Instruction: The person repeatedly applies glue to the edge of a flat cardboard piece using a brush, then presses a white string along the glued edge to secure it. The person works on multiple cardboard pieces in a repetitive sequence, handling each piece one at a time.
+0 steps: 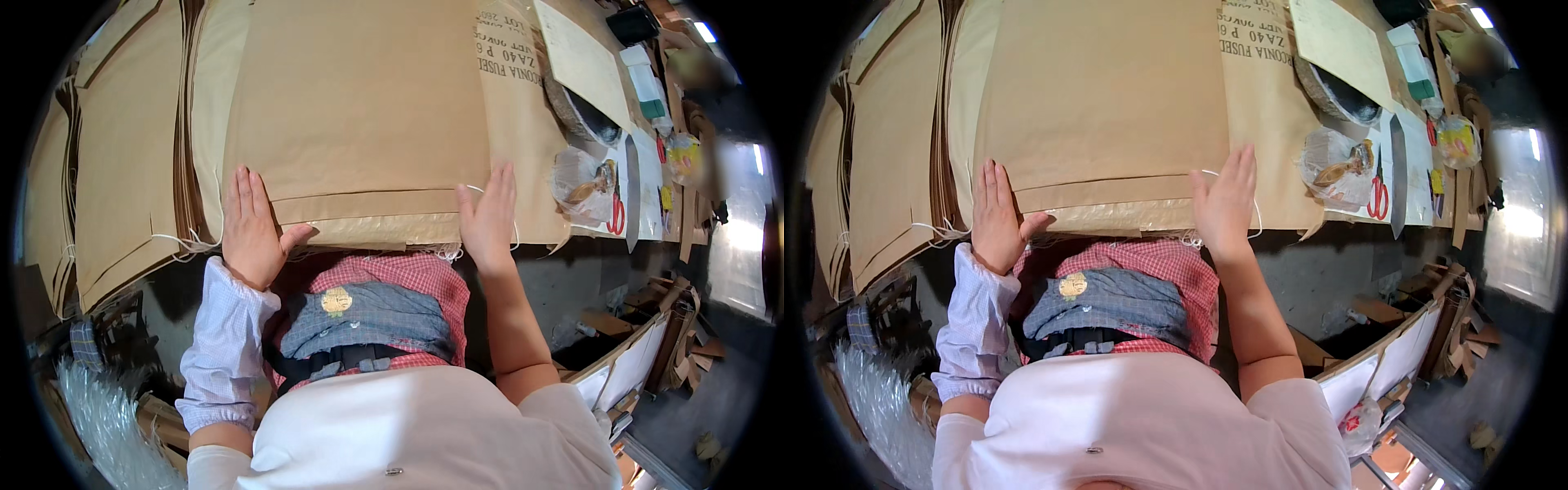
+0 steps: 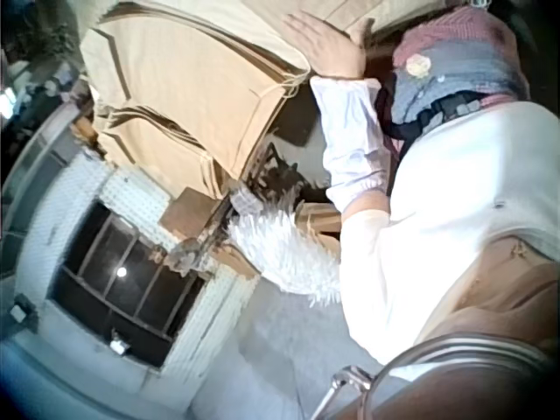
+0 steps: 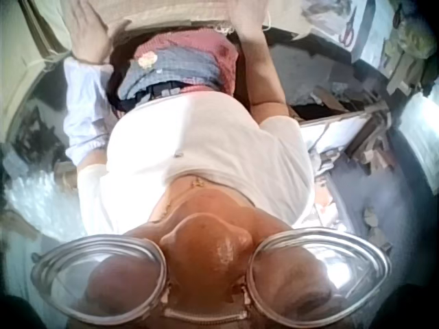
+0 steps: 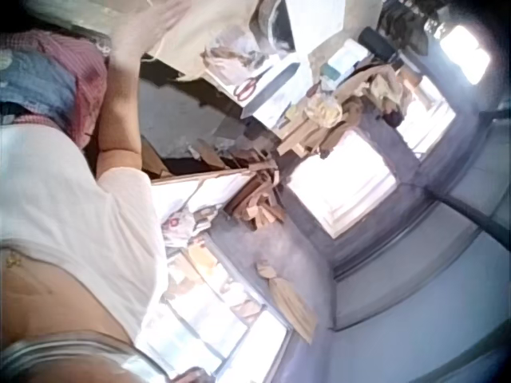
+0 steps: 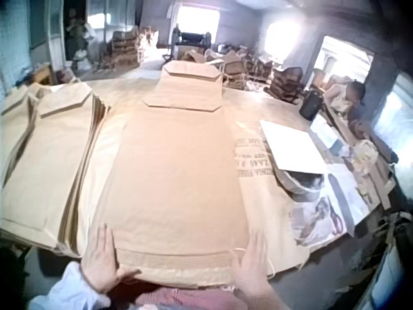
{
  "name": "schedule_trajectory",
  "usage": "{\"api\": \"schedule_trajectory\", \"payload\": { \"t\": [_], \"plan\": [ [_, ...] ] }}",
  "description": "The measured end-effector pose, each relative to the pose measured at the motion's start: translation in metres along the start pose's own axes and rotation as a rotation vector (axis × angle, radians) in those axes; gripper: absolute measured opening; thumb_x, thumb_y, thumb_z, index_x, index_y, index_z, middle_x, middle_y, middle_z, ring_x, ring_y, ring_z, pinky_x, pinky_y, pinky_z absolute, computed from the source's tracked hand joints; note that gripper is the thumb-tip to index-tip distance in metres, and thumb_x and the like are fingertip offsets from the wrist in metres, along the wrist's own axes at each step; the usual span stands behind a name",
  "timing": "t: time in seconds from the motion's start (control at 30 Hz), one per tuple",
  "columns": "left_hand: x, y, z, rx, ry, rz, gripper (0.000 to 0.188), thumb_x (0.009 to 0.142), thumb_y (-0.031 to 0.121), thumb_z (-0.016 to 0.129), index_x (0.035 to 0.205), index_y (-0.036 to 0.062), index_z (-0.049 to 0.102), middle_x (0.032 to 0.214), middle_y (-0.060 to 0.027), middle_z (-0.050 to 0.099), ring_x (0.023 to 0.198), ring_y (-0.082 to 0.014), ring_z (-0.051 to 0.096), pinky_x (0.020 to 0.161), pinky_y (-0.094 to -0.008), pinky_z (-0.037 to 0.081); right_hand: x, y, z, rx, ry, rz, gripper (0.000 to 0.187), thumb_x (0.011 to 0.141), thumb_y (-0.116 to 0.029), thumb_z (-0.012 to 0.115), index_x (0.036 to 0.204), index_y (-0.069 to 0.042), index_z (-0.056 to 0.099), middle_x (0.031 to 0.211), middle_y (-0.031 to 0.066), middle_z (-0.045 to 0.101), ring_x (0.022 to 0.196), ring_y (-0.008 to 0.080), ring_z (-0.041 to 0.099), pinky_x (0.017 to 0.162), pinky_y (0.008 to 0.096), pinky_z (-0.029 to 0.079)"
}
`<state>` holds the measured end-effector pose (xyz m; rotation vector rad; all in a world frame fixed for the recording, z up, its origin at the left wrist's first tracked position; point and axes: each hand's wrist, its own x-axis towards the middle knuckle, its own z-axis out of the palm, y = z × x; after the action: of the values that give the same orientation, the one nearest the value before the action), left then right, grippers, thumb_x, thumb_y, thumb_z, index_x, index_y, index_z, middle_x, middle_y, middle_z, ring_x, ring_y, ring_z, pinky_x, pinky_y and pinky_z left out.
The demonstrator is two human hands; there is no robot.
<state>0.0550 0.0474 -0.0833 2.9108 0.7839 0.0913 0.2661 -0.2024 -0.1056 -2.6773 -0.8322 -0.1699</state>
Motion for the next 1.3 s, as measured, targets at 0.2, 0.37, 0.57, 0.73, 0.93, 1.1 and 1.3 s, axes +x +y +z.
{"api": "schedule_trajectory", "payload": {
  "t": [0.2,0.37,0.57,0.73,0.93,1.1,1.3],
  "plan": [
    [0.000,-0.001,0.002,-0.191,0.082,-0.040,0.074,0.085,0.033,0.062,0.135,-0.0103,0.030,0.142,-0.0292,0.028,0.134,-0.0406,0.025,0.111,-0.0422,0.021,0.023,0.008,-0.005,0.394,0.041,0.303,0.043,0.078,-0.017,0.070,0.110,0.004,0.051,0.114,0.0195,0.054,0.109,0.0304,0.050,0.093,0.0403,0.040],
    [-0.005,-0.020,-0.021,-0.620,0.338,-0.298,0.066,0.080,0.018,0.068,0.131,-0.0090,0.035,0.111,-0.0210,0.052,0.102,-0.0299,0.053,0.086,-0.0361,0.045,0.019,0.000,-0.080,1.561,-0.230,0.566,0.038,0.081,0.000,0.057,0.117,0.000,0.046,0.106,0.0089,0.057,0.079,0.0089,0.059,0.051,0.0175,0.045],
    [-0.024,-0.023,-0.016,-1.695,-0.173,-0.644,0.055,0.085,0.015,0.066,0.130,-0.0048,0.040,0.070,-0.0057,0.064,0.047,-0.0141,0.054,0.044,-0.0248,0.043,-0.004,0.050,-0.060,1.375,-0.508,0.608,0.028,0.080,0.001,0.050,0.108,0.000,0.053,0.082,0.0001,0.060,0.052,0.0020,0.046,0.044,0.0153,0.036],
    [-0.003,-0.029,-0.040,-0.709,0.286,-0.153,0.054,0.083,0.020,0.066,0.124,-0.0068,0.044,0.095,-0.0163,0.062,0.080,-0.0265,0.061,0.069,-0.0332,0.050,0.004,0.055,-0.061,1.599,-0.342,0.606,0.015,0.086,-0.005,0.049,0.099,-0.003,0.057,0.077,-0.0040,0.056,0.054,0.0015,0.044,0.048,0.0153,0.036],
    [0.026,-0.028,0.007,-1.536,0.071,-0.520,0.047,0.086,0.017,0.060,0.123,-0.0075,0.044,0.097,-0.0103,0.060,0.089,-0.0164,0.057,0.078,-0.0303,0.047,0.020,0.049,-0.071,1.531,-0.300,0.589,0.031,0.087,-0.006,0.045,0.115,0.002,0.053,0.102,0.0064,0.061,0.087,0.0121,0.059,0.077,0.0241,0.048],
    [0.056,-0.027,-0.055,-1.833,-0.317,-0.557,0.018,0.087,0.009,0.057,0.101,-0.0021,0.056,0.090,-0.0066,0.063,0.083,-0.0133,0.061,0.074,-0.0280,0.050,0.018,0.062,-0.060,1.621,-0.337,0.612,0.040,0.086,-0.008,0.044,0.125,0.003,0.048,0.122,0.0138,0.057,0.110,0.0225,0.056,0.096,0.0330,0.043],
    [0.052,-0.033,-0.068,-1.824,-0.398,-0.383,0.022,0.084,0.008,0.057,0.105,-0.0011,0.057,0.096,-0.0091,0.064,0.087,-0.0145,0.061,0.073,-0.0307,0.051,0.008,0.059,-0.060,1.324,-0.413,0.608,0.039,0.088,-0.008,0.050,0.124,0.003,0.049,0.120,0.0124,0.057,0.110,0.0216,0.055,0.095,0.0329,0.042]
  ]
}}
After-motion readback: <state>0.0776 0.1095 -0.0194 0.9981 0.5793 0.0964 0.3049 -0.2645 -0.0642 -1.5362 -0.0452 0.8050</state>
